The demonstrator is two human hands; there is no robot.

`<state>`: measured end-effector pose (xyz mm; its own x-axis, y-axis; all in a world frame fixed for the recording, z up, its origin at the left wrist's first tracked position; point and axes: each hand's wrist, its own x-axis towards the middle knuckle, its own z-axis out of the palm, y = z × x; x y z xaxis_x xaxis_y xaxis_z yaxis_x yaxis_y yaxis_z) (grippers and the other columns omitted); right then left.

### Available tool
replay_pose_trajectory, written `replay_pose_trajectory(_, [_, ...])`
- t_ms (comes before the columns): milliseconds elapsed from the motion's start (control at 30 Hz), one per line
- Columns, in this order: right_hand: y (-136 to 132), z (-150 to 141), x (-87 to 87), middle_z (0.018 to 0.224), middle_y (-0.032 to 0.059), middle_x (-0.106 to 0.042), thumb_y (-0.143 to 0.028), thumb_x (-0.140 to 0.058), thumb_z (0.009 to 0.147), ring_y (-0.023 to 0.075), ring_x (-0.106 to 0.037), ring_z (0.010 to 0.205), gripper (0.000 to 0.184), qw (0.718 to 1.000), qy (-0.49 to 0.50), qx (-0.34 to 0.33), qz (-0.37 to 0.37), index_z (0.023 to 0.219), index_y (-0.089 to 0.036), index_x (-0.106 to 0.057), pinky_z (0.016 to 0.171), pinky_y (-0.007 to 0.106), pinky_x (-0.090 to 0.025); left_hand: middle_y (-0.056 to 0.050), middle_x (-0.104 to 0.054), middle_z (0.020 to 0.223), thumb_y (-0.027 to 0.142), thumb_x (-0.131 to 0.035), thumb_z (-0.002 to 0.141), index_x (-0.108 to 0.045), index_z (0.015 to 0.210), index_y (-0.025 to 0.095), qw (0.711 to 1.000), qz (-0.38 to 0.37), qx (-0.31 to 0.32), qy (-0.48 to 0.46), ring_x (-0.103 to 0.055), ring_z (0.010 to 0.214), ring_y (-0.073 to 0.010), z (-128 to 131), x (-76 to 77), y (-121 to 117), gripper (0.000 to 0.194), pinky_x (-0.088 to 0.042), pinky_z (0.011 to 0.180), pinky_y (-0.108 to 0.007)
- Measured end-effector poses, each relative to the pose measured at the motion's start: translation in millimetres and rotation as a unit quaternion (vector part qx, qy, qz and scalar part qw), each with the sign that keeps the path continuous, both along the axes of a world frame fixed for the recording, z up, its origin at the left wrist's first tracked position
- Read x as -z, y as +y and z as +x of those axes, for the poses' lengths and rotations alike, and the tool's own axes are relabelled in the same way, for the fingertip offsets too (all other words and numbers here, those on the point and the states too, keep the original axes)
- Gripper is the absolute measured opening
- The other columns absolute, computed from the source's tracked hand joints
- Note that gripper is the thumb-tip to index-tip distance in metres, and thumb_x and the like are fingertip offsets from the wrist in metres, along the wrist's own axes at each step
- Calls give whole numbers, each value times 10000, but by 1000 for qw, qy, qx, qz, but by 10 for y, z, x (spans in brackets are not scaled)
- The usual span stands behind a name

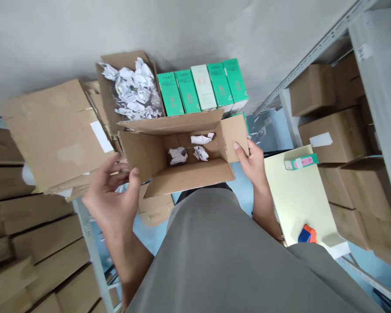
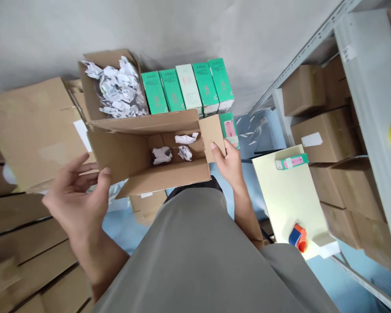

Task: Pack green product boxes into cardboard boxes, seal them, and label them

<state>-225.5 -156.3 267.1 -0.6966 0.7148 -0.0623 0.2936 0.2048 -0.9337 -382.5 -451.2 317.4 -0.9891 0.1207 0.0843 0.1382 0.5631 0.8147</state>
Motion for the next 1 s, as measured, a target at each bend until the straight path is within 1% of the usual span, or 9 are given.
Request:
replay_pose_trajectory(67, [-70,238,-68,1072,98,-854,-670,-664,1049,283,-776,967,458,999,-10,43,4,1101,-231,-781,881,410,-637,-37,-846,1152,372,-877,905,-834,1370,392,999,27,19,3,-848,985,-296,79,-16,-28,468,-729,1021,-556])
replay_pose_trajectory(167, [-224,646,-121,1079,94,-852,-681,-690,1042,289,-771,997,470,994,-18,111,12,1118,-230,-799,884,410,-634,-42,-859,1113,404,-896,882,-855,1321,316,997,45,68,5,-855,977,-288,184,22,-52,449,-736,995,-529])
replay_pose_trajectory(267, [-439,1095,-112,1093,84,-848,-689,-721,1034,285,-764,1024,474,984,-19,178,15,1116,-231,-809,901,407,-624,-38,-857,1032,423,-896,881,-864,1243,264,991,44,130,-2,-846,882,-245,298,101,-4,397,-744,875,-434])
replay_pose_trajectory(400, [-756,1724,-39,962,51,-813,-709,-744,1012,250,-728,906,495,962,-47,267,5,1053,-219,-803,811,373,-591,-53,-867,1039,396,-881,887,-861,1221,214,973,46,223,-36,-829,791,-192,493,220,191,381,-699,732,-311])
replay_pose_trajectory(467, [-901,2024,-5,927,44,-798,-708,-739,1008,238,-708,874,498,949,-61,310,4,1031,-214,-797,781,361,-570,-50,-873,1058,386,-876,896,-859,1214,213,961,51,267,-50,-842,817,-191,603,270,318,362,-689,733,-291])
replay_pose_trajectory(567, [-1072,2401,27,938,46,-801,-691,-737,1004,237,-702,881,483,930,-64,363,4,1037,-212,-790,800,363,-563,-31,-878,1088,376,-868,924,-855,1205,251,940,53,331,-64,-863,905,-210,767,327,512,307,-692,757,-288])
replay_pose_trajectory(700, [-1180,2737,59,919,44,-781,-669,-712,1007,234,-677,872,463,909,-60,413,8,1026,-210,-770,812,360,-540,-28,-887,1121,405,-869,932,-865,1185,277,911,56,400,-84,-868,930,-228,970,378,790,283,-709,778,-322])
replay_pose_trajectory(867, [-1132,3057,138,829,16,-692,-657,-670,1013,201,-575,797,450,877,-61,477,22,930,-217,-704,752,329,-474,-52,-891,1143,442,-870,908,-875,1168,250,884,45,454,-98,-872,934,-234,1241,490,1275,324,-720,818,-342])
replay_pose_trajectory(1000, [-976,3411,264,742,-20,-570,-653,-642,1020,173,-463,736,448,850,-78,521,18,856,-238,-614,687,309,-399,-83,-884,1121,471,-869,875,-865,1158,208,862,38,486,-136,-864,913,-242,1571,702,1839,387,-730,804,-347])
